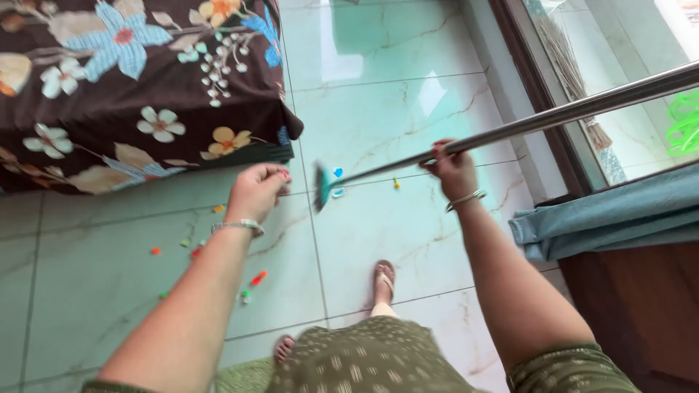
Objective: The person sweeps up small pieces of colored paper with a broom, rolls up a floor mat by hand, and then uses the broom to retrieve an item from under a bed before repositioning an ironing board.
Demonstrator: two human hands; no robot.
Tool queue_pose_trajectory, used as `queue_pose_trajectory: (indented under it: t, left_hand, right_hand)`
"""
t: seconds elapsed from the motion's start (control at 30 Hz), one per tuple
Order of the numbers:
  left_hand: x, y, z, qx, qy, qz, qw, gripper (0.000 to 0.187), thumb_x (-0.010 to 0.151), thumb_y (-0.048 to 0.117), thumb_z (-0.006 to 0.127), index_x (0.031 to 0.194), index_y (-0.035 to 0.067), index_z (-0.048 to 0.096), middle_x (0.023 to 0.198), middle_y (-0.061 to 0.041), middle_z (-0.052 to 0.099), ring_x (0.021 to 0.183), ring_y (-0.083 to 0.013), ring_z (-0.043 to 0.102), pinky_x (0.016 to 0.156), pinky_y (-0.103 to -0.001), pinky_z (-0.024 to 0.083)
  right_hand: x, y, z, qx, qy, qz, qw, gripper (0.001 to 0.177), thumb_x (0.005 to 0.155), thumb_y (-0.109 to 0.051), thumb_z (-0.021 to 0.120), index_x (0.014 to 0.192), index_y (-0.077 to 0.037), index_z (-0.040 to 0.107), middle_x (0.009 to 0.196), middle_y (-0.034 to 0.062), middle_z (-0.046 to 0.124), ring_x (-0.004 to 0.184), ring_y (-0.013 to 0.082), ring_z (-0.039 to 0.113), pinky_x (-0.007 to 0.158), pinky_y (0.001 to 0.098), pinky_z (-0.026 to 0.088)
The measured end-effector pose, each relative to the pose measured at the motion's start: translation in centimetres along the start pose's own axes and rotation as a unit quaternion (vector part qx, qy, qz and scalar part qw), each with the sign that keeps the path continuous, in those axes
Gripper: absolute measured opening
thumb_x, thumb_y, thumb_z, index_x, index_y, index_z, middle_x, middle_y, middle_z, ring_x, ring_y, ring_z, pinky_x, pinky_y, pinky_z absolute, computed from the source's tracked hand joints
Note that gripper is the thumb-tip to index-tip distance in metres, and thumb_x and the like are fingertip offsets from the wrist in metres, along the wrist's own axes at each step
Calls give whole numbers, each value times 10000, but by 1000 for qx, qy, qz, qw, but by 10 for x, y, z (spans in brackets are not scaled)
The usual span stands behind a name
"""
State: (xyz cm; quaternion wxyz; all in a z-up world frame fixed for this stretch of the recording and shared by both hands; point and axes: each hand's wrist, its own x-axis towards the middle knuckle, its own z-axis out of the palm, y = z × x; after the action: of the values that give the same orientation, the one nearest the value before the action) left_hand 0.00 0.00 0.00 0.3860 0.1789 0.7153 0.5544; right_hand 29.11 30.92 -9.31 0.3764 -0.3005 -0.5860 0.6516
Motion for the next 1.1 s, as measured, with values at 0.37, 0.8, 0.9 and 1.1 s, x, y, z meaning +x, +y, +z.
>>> queue_pose_trajectory:
  t: [0.37, 0.8, 0.9, 1.1]
  left_hand:
    - [65, 34, 112, 10, 43, -64, 997, 171, 955, 178, 614, 1054, 91, 723, 1002, -4, 767, 901, -92, 719, 745, -250, 527]
    - [52, 26, 64, -2, 136, -88, 987, 179, 956, 182, 614, 1064, 91, 723, 1007, -4, 765, 905, -102, 725, 775, -272, 535]
    - [53, 25, 41, -23, 141, -87, 986, 180, 949, 186, 622, 1070, 98, 722, 1014, 3, 760, 901, -103, 720, 764, -284, 537]
    - [48, 29, -12, -43, 159, -63, 984, 169, 955, 187, 628, 1066, 102, 723, 1011, 2, 760, 894, -101, 720, 748, -274, 531]
  right_hand:
    - [104, -4, -102, -290, 77, -34, 953, 142, 1041, -137, 621, 1132, -28, 603, 880, 80, 693, 799, 154, 698, 733, 298, 574]
    - [93, 88, 45, -341, -101, 17, 935, 210, 1002, -242, 653, 1108, -60, 643, 792, 138, 697, 732, 220, 698, 696, 363, 539]
    - [69, 78, 109, -244, -163, 25, 956, 230, 987, -226, 651, 1118, -38, 630, 849, 93, 719, 822, 178, 696, 755, 336, 555]
    - [52, 48, 192, -155, -263, 121, 945, 225, 996, -162, 640, 1153, -5, 603, 940, 84, 683, 881, 144, 695, 799, 306, 597]
